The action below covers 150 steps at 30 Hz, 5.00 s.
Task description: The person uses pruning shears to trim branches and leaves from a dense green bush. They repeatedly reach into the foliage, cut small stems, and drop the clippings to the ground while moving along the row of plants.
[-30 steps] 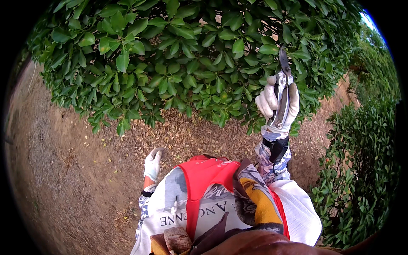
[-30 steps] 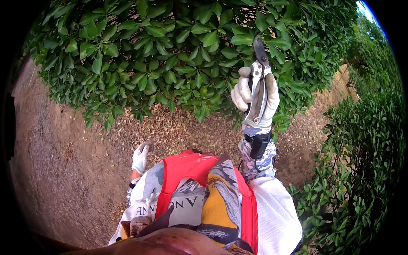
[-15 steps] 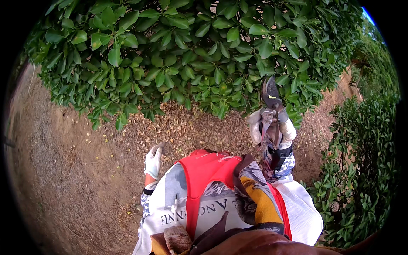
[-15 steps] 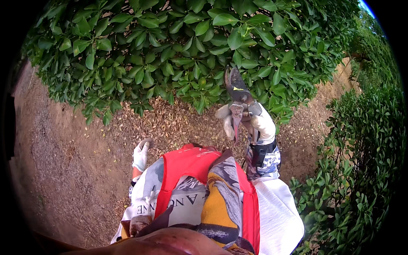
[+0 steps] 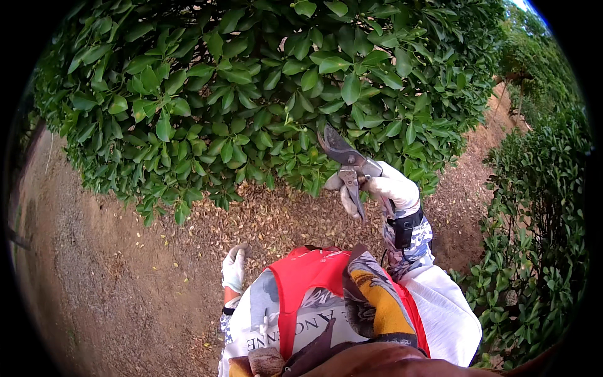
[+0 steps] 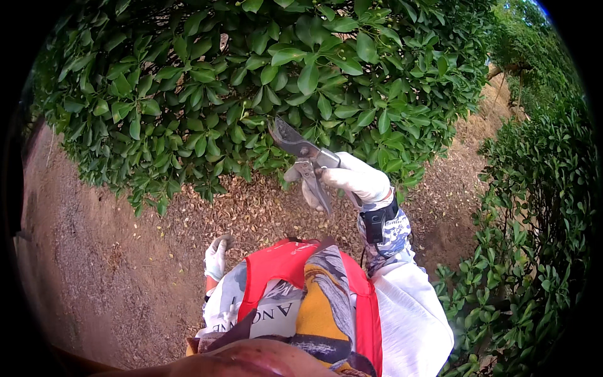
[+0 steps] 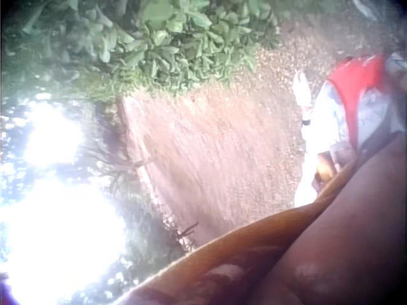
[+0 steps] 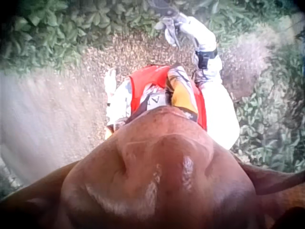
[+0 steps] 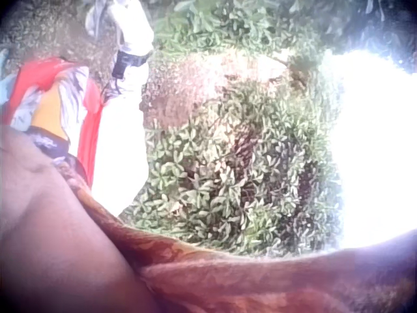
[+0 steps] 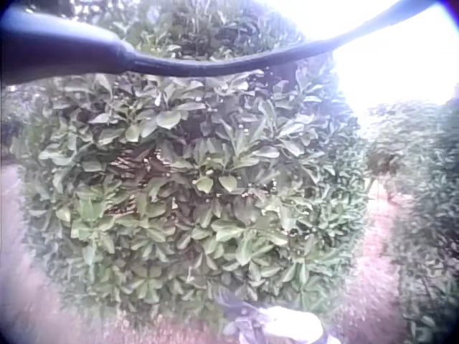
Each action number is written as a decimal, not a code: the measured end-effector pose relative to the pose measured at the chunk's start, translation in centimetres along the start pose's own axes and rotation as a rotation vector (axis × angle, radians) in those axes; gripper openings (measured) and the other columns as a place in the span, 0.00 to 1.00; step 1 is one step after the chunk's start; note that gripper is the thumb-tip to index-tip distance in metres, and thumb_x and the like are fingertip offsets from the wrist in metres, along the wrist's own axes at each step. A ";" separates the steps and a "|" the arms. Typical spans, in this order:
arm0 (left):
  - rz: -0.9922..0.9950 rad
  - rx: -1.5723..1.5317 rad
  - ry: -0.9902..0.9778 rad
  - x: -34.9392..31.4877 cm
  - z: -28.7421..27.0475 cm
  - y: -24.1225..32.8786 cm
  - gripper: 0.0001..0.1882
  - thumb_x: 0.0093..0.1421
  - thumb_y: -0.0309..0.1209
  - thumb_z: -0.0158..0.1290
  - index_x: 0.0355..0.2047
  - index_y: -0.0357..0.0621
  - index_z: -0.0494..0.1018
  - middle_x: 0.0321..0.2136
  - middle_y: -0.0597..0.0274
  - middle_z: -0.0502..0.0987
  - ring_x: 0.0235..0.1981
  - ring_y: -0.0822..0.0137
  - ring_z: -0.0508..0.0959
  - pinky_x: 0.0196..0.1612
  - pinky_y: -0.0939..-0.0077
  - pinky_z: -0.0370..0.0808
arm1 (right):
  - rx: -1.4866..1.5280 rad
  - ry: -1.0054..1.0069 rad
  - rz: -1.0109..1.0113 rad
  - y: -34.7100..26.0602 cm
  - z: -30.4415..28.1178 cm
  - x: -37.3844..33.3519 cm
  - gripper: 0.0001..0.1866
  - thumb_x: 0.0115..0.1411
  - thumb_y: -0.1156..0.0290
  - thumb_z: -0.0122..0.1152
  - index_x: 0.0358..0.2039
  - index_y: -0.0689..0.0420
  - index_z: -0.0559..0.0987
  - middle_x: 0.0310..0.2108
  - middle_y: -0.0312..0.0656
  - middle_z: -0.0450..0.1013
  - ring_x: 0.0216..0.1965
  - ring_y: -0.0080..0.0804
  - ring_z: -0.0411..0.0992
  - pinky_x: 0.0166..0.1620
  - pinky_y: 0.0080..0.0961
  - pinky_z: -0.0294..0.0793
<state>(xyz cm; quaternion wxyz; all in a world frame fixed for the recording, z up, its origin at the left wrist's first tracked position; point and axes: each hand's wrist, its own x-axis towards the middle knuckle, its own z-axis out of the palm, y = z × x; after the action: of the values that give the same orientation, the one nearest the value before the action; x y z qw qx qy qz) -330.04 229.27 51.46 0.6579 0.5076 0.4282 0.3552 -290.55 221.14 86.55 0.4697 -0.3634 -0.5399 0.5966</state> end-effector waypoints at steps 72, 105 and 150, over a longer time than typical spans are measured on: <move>0.038 0.036 0.050 -2.4 1.2 3.5 0.17 0.71 0.36 0.52 0.51 0.35 0.76 0.43 0.56 0.82 0.40 0.66 0.82 0.48 0.70 0.79 | 0.569 0.110 -0.846 -7.2 -4.2 2.2 0.32 0.75 0.50 0.38 0.57 0.70 0.69 0.22 0.34 0.61 0.20 0.25 0.55 0.26 0.25 0.55; 0.058 0.048 0.187 -7.0 -2.1 1.9 0.17 0.71 0.36 0.50 0.52 0.35 0.76 0.44 0.55 0.82 0.42 0.65 0.82 0.48 0.70 0.78 | 0.010 0.106 -0.349 -9.7 3.6 8.9 0.33 0.73 0.45 0.41 0.57 0.66 0.73 0.33 0.44 0.79 0.31 0.33 0.79 0.38 0.28 0.79; 0.042 -0.013 0.199 -8.4 -2.9 0.0 0.17 0.72 0.34 0.50 0.53 0.34 0.75 0.45 0.54 0.82 0.44 0.63 0.82 0.50 0.69 0.79 | 0.325 -0.094 -0.633 -9.2 2.9 11.1 0.28 0.75 0.51 0.39 0.53 0.67 0.72 0.28 0.45 0.72 0.23 0.28 0.66 0.25 0.25 0.66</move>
<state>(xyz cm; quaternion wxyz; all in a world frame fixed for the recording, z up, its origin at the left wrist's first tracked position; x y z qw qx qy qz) -335.89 222.72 52.82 0.6079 0.4744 0.4784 0.4202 -294.99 230.59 96.91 0.6574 -0.0709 -0.5448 0.5157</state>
